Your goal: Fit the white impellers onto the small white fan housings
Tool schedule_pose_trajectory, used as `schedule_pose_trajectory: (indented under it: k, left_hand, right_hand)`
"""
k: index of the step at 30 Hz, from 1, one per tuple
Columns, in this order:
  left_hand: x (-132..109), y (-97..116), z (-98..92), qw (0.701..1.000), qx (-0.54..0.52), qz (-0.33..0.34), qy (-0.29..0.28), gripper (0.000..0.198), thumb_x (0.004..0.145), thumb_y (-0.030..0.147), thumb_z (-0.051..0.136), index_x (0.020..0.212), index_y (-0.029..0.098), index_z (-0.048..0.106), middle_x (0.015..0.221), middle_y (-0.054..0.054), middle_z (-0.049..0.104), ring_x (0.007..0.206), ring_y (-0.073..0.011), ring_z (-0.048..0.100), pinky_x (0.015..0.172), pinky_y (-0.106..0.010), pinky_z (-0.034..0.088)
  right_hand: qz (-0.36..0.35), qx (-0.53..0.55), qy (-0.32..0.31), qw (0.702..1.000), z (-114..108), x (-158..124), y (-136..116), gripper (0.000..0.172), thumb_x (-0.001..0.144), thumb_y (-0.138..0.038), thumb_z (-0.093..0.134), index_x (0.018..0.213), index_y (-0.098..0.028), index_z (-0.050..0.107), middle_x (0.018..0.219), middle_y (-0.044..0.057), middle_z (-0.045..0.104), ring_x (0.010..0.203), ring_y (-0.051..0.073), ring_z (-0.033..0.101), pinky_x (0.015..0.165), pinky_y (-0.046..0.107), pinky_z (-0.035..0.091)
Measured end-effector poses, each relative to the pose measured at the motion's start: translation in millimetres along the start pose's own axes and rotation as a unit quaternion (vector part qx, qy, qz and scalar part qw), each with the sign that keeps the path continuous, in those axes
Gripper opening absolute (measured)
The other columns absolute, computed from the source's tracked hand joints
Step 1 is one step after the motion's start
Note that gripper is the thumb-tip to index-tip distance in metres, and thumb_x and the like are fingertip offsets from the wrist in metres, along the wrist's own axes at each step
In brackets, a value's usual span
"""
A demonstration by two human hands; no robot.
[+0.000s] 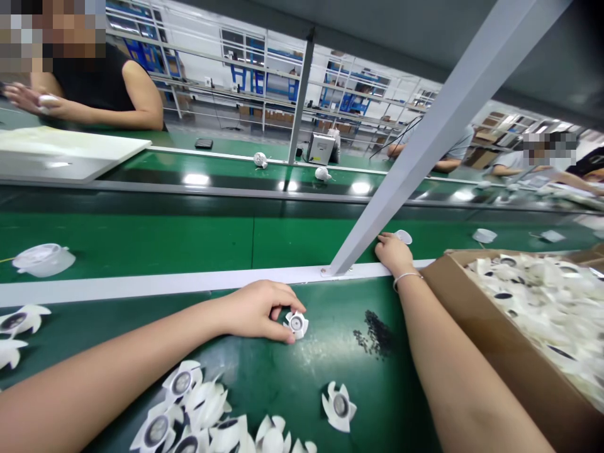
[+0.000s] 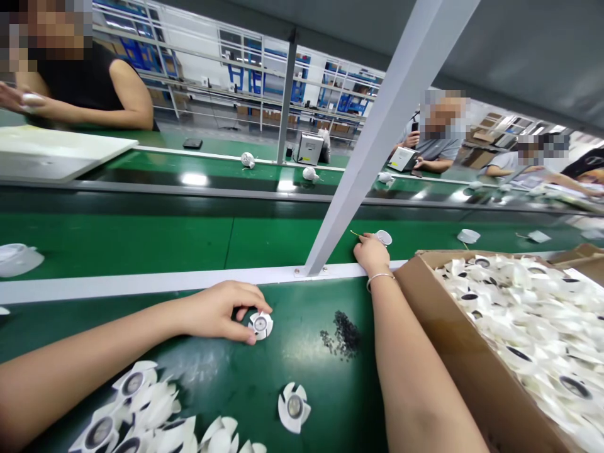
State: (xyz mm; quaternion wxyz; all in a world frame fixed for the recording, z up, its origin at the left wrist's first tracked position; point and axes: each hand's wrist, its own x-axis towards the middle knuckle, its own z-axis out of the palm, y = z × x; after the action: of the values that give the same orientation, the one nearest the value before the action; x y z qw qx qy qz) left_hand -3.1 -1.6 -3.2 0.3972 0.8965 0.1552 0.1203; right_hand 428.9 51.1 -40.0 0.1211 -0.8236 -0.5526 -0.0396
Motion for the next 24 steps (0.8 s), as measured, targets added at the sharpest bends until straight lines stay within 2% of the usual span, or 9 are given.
schedule_pose_trajectory:
  k: [7,12,16,20,22,24]
  left_hand:
    - [-1.5,1.5,0.0,1.0,0.004,0.01,0.004,0.056,0.074,0.055,0.077,0.118,0.021,0.07,0.087,-0.003,0.064,0.072,-0.0124,0.057,0.07,-0.025,0.043]
    - [-0.8,2.1,0.3,1.0,0.0,0.014,0.015,0.056,0.074,0.057,0.076,0.116,0.02,0.071,0.085,-0.003,0.065,0.07,-0.0124,0.057,0.068,-0.024,0.043]
    - [-0.1,1.8,0.8,1.0,-0.005,0.009,0.016,0.057,0.071,0.055,0.079,0.115,0.02,0.072,0.085,-0.003,0.065,0.068,-0.0118,0.056,0.068,-0.024,0.043]
    - [0.6,1.1,0.9,1.0,-0.013,0.0,0.012,0.056,0.07,0.054,0.08,0.115,0.021,0.072,0.089,-0.003,0.065,0.065,-0.01,0.054,0.065,-0.023,0.042]
    - [0.7,0.5,0.9,1.0,-0.013,-0.003,0.011,0.056,0.07,0.054,0.081,0.115,0.022,0.072,0.088,-0.002,0.065,0.065,-0.0102,0.054,0.065,-0.023,0.042]
    - [0.5,-0.2,0.9,1.0,-0.011,0.0,0.01,0.056,0.07,0.053,0.081,0.116,0.021,0.071,0.086,-0.002,0.064,0.067,-0.011,0.055,0.066,-0.023,0.042]
  right_hand:
    - [-0.052,0.007,0.009,0.999,-3.2,-9.9,-4.3,0.029,0.096,-0.035,0.06,0.12,-0.018,0.063,0.133,0.01,0.059,0.118,0.023,0.059,0.101,0.048,0.049]
    - [-0.054,-0.005,0.017,0.998,-11.4,-18.1,-10.2,0.033,0.095,-0.02,0.054,0.126,-0.017,0.065,0.132,0.012,0.062,0.12,0.023,0.059,0.102,0.04,0.049]
    - [-0.012,-0.036,-0.003,0.999,-11.6,-15.5,-26.9,0.027,0.097,-0.028,0.055,0.119,-0.016,0.067,0.118,0.011,0.067,0.104,0.021,0.065,0.092,0.041,0.054]
    - [0.007,-0.05,-0.012,0.999,-4.8,-10.2,-49.9,0.029,0.095,-0.037,0.062,0.113,-0.015,0.063,0.112,0.007,0.066,0.099,0.02,0.064,0.087,0.042,0.055]
    - [0.002,-0.039,-0.001,0.999,-3.5,-9.8,-58.0,0.027,0.095,-0.036,0.062,0.111,-0.015,0.063,0.11,0.007,0.065,0.097,0.02,0.064,0.087,0.041,0.054]
    - [-0.007,-0.018,0.028,0.999,-6.0,-12.4,-61.6,0.018,0.096,-0.028,0.057,0.105,-0.014,0.064,0.108,0.009,0.065,0.101,0.022,0.062,0.089,0.041,0.05]
